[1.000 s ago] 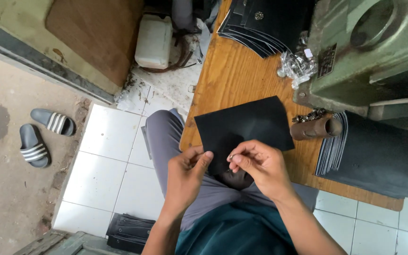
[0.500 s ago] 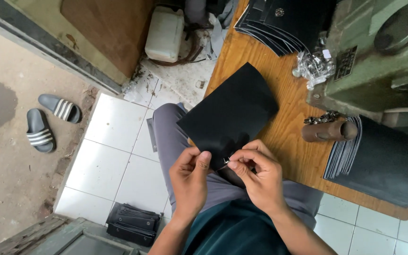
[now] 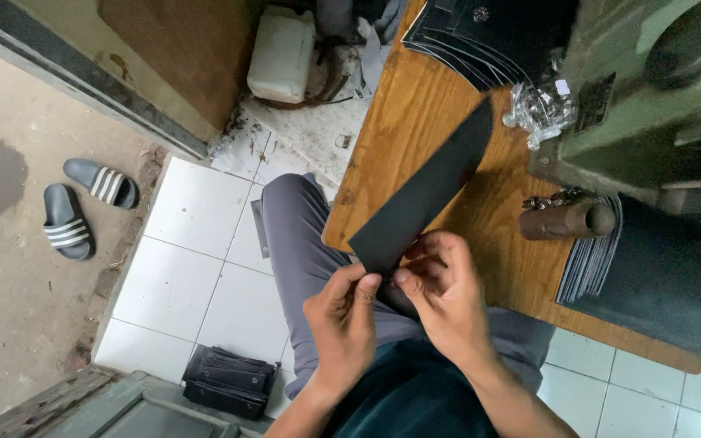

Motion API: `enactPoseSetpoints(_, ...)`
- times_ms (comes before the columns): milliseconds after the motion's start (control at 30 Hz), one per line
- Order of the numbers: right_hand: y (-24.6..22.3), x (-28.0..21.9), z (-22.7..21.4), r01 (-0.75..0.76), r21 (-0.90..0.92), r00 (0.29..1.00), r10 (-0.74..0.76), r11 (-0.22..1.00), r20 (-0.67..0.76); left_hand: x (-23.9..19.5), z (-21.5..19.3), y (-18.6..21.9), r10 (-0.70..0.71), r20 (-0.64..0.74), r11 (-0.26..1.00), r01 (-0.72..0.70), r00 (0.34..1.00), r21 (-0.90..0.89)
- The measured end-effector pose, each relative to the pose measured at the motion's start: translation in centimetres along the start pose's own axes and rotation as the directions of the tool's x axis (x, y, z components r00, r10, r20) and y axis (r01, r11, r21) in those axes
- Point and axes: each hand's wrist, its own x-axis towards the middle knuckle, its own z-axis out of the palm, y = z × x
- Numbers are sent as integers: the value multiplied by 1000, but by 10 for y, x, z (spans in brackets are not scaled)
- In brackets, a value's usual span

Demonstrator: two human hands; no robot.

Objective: Assembling leather components by attaching metal hardware using a manual press and hand tools.

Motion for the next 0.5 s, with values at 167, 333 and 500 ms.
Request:
enactPoseSetpoints(167,-1,8,-4,-23,158,998,13,987,65,-2,2,3,-47,-12,998,47,999,-36)
enactPoseSetpoints(333,-15,1,6,24,293,998,-42,956,55,-7,4,0,-101,-16,990,99,995,-99)
enactPoseSetpoints(500,-11,-4,10,59,206,998,-62,977,6,-3,2,-7,-285,-62,920,255,956,-296)
